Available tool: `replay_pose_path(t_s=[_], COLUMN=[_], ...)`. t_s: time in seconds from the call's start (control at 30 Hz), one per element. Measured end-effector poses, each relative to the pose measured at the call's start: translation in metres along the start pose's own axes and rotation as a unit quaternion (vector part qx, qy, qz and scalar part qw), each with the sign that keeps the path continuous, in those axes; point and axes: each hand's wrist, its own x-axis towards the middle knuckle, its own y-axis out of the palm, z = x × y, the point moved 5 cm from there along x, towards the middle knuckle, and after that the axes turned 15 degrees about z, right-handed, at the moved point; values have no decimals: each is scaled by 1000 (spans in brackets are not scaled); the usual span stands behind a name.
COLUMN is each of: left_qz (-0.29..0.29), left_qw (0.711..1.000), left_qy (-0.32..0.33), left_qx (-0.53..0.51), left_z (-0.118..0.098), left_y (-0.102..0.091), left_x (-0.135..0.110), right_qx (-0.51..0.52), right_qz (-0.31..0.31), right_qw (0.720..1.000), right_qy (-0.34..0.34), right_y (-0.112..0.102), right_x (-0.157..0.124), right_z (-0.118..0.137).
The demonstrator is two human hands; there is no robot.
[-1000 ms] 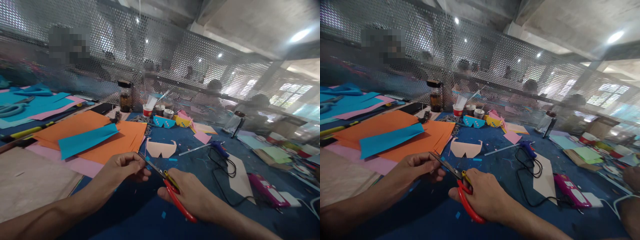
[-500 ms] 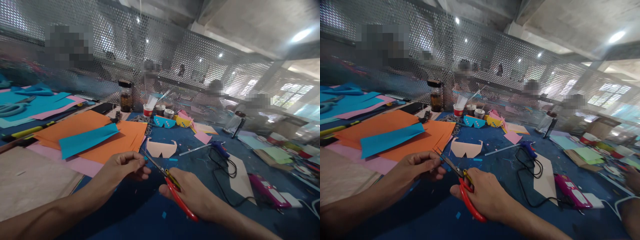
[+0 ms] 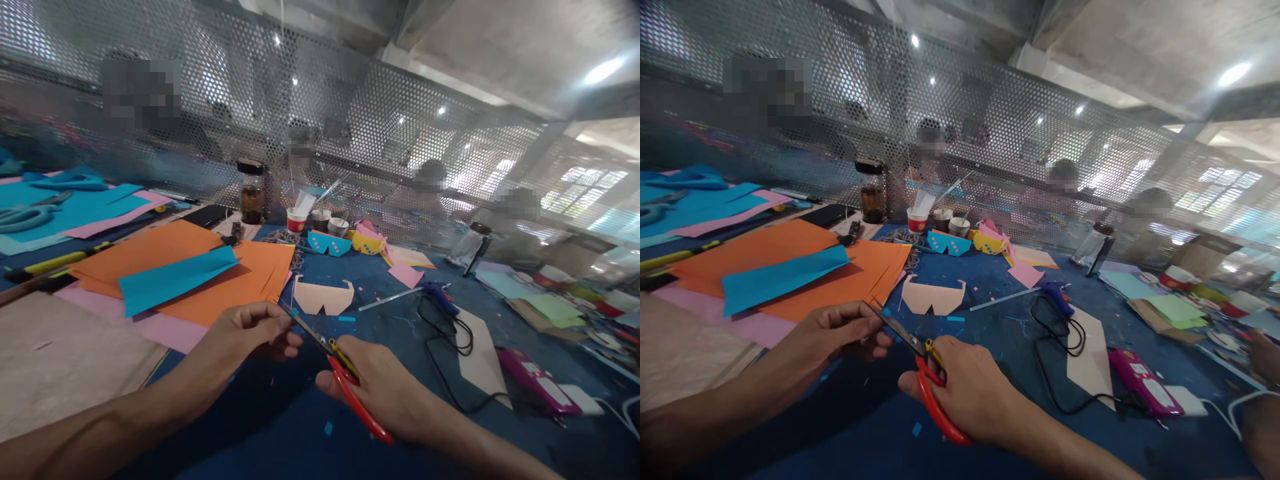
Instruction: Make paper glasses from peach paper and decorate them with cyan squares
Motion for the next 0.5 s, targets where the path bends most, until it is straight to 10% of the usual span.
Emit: replay_pose_path(t_s=[0.5], left_qz=[2], left_qw=[1000], left_qy=[-19], left_qx=[-10], left_z=[-5], left_y=[7], left_x=[0], right_qx=[-6], right_qz=[2], right_qw=[1000], right_qy=[5], right_y=[1], right_x=[0], right_z=[2])
